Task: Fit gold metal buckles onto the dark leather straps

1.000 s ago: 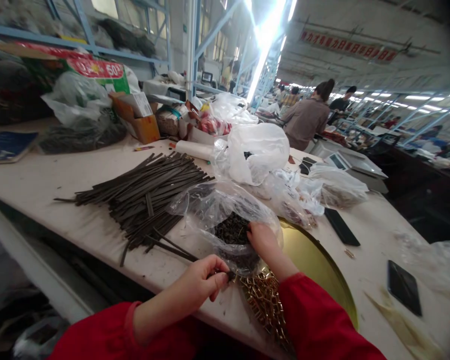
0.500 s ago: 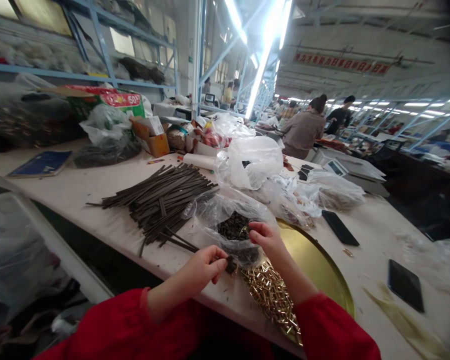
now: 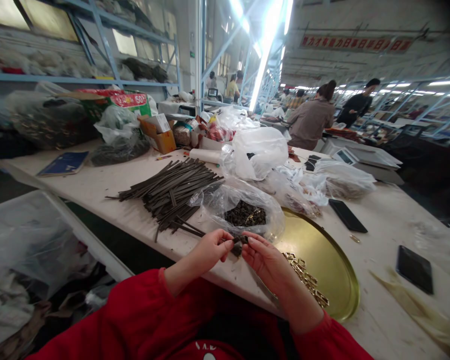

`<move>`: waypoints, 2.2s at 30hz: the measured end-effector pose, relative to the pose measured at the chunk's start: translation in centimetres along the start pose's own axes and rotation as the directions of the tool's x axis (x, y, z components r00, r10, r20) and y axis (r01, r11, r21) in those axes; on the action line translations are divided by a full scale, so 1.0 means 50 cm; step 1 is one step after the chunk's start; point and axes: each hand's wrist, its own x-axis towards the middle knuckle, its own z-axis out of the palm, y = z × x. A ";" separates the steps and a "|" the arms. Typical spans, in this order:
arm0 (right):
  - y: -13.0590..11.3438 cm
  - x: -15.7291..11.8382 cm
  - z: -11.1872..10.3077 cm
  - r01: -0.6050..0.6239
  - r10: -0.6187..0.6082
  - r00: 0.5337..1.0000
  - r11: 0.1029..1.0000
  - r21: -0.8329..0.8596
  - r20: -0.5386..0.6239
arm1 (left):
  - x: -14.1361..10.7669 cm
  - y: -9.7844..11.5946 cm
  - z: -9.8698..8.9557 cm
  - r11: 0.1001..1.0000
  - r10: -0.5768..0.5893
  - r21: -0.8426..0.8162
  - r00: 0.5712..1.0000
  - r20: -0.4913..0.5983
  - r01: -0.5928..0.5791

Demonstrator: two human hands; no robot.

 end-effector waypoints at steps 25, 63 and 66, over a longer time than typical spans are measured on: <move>0.051 0.009 -0.020 0.358 -0.451 0.887 0.545 -0.758 0.094 | 0.002 -0.025 0.013 0.987 -0.067 0.150 0.997 0.031 0.062; 0.095 -0.060 -0.005 -0.014 0.014 0.995 1.000 -0.009 0.100 | -0.053 -0.067 0.040 0.998 0.051 0.019 0.996 0.078 -0.053; 0.098 -0.060 -0.009 0.041 -0.039 0.999 0.996 -0.075 0.024 | -0.042 -0.080 0.042 0.997 -0.021 0.082 0.999 0.042 0.018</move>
